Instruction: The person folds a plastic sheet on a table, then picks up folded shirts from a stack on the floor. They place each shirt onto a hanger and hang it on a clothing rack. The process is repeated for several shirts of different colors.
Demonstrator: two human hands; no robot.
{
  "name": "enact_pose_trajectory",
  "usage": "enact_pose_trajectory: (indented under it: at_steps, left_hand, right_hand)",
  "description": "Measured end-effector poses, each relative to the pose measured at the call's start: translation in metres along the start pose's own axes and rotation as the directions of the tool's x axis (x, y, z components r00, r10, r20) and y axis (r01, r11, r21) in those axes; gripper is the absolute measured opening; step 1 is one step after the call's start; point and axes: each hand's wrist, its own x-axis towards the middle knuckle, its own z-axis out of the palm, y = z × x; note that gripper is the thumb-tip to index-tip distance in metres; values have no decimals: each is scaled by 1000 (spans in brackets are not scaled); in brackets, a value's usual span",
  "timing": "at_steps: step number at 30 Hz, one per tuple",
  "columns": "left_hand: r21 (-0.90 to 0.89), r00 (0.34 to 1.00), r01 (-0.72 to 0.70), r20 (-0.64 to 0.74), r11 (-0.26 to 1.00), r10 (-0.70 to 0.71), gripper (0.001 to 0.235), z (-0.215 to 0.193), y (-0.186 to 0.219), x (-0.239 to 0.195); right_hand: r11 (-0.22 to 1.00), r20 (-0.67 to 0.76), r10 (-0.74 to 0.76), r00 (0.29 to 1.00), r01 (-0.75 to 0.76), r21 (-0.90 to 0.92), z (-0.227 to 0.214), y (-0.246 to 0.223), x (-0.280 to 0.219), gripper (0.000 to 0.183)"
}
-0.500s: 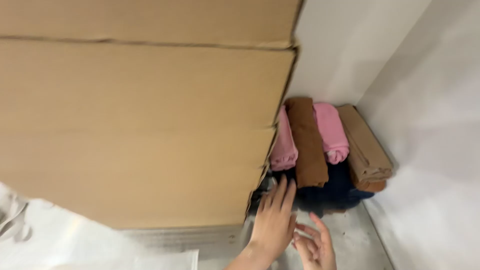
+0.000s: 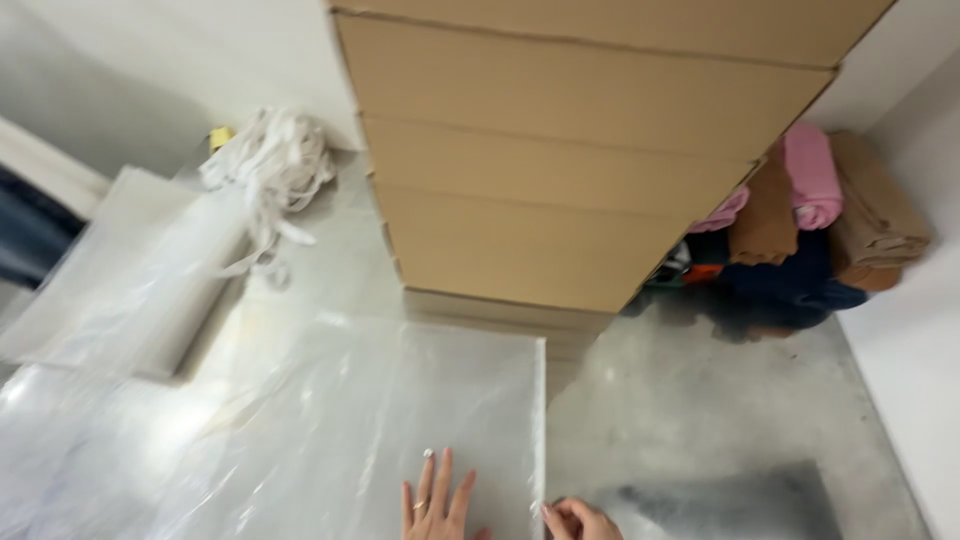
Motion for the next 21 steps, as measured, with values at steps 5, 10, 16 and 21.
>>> enact_pose_trajectory:
  at_steps: [5,10,16,21]
  left_hand:
    - [-87,965,-247,63,965,253,93,-23,-10,-8]
    - [-226,902,-341,194,912,386,75,-64,-9,-14]
    - [-57,920,-386,48,921,388,63,-75,-29,-5]
    - [-134,891,-282,330,950,311,69,-98,-85,23]
  right_hand:
    - [935,-229,-343,911,308,-176,44,9,-2,56]
    - [931,-448,-365,816,321,-175,54,2,-32,42]
    - [696,-584,-659,474,679,-234,67,-72,-116,57]
    - [709,-307,-702,643,589,-388,106,-81,-98,66]
